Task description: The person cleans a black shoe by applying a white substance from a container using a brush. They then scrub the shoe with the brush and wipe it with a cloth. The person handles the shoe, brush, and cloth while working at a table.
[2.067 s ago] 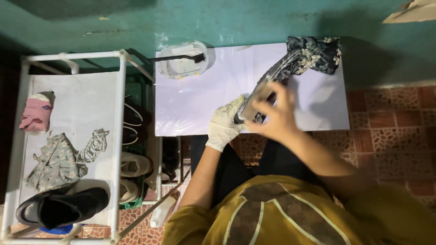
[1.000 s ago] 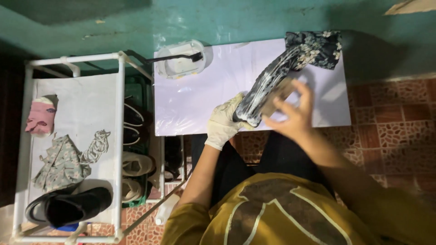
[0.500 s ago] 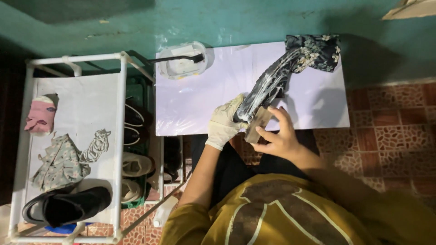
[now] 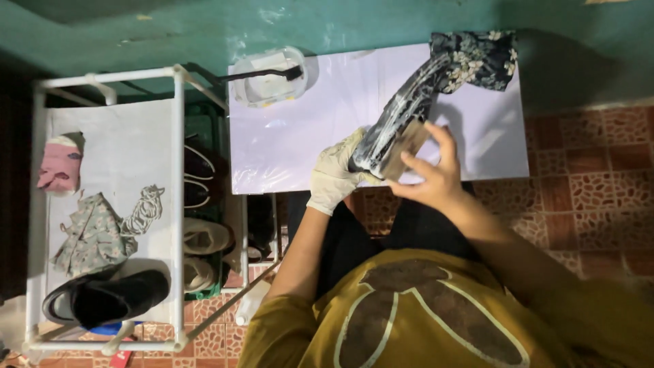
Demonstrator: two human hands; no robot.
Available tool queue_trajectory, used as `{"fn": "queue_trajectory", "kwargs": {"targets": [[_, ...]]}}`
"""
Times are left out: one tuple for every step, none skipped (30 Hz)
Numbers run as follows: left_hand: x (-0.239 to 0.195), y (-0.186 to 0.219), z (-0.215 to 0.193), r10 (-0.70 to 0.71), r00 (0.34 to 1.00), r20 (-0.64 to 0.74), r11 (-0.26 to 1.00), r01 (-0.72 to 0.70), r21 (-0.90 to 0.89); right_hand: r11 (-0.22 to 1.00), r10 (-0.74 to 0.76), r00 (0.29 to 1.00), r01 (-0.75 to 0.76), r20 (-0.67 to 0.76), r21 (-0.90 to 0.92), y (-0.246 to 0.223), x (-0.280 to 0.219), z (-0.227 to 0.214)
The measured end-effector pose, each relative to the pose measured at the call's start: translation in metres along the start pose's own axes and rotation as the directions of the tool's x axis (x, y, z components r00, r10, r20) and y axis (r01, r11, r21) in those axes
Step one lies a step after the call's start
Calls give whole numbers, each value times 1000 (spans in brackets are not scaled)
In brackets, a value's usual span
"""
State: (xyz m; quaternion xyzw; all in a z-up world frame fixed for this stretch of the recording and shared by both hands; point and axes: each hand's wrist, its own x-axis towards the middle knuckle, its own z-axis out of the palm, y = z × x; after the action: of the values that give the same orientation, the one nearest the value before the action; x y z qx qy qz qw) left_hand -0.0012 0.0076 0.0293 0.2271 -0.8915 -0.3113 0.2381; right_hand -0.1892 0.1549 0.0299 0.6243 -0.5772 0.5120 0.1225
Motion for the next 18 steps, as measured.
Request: {"fn": "queue_trajectory", "kwargs": {"targets": [[-1,1,-1,12,1000,-14,1000,-12,-9,1000,1,1000,-1,-20,7,-3,8,-2],[3,2,-1,31,999,-33,999,-31,-17,1000,-6,999,6,-43,10,-2,20,-5],[4,5,-3,38,999,-30,999,-38,-20,1000,-5,999,5,-46,3,-11,20,5],[5,8,-4,52,997,-62,999,-52,-3,999,-13,999,14,-31,34,-20,21,15],[4,11,-6,67,993,-94,998,-66,13,998,-20,1000,21,-15,65,-29,21,26],[4,7,-2,61,994,-96,998,-60,15,997,-21,1000,21,-12,70,-30,21,32],[3,2,1,112,985,-131,994,-112,10,994,-96,995,94,32,48,-32,20,39],[2,-4,5,163,973,-163,987,-163,8,986,-166,983,165,76,29,-34,19,46],[1,-2,1,158,974,-161,987,-158,10,986,-164,983,162,76,34,-24,29,37],[2,1,-2,81,995,-62,996,-80,29,995,-96,992,94,84,31,-13,40,27],[2,4,-5,1,999,37,998,-3,56,999,-28,995,25,91,28,-2,50,17],[2,5,-5,-1,999,32,999,-1,52,999,-31,995,29,96,27,7,54,12],[2,7,-6,-37,998,55,999,35,28,997,-22,997,28,77,-71,17,58,6],[5,8,-6,-66,995,76,998,66,4,985,-20,998,29,54,-172,28,63,0],[4,7,-7,-61,996,69,998,61,-1,983,-27,998,37,56,-177,14,60,6],[3,6,-7,-71,994,84,997,68,35,989,8,997,4,74,-150,0,57,11],[3,4,-6,-81,992,98,995,74,71,992,42,995,-30,94,-123,-13,53,17],[3,5,-6,-84,992,99,995,78,67,992,44,994,-31,99,-124,-16,50,17]]}}
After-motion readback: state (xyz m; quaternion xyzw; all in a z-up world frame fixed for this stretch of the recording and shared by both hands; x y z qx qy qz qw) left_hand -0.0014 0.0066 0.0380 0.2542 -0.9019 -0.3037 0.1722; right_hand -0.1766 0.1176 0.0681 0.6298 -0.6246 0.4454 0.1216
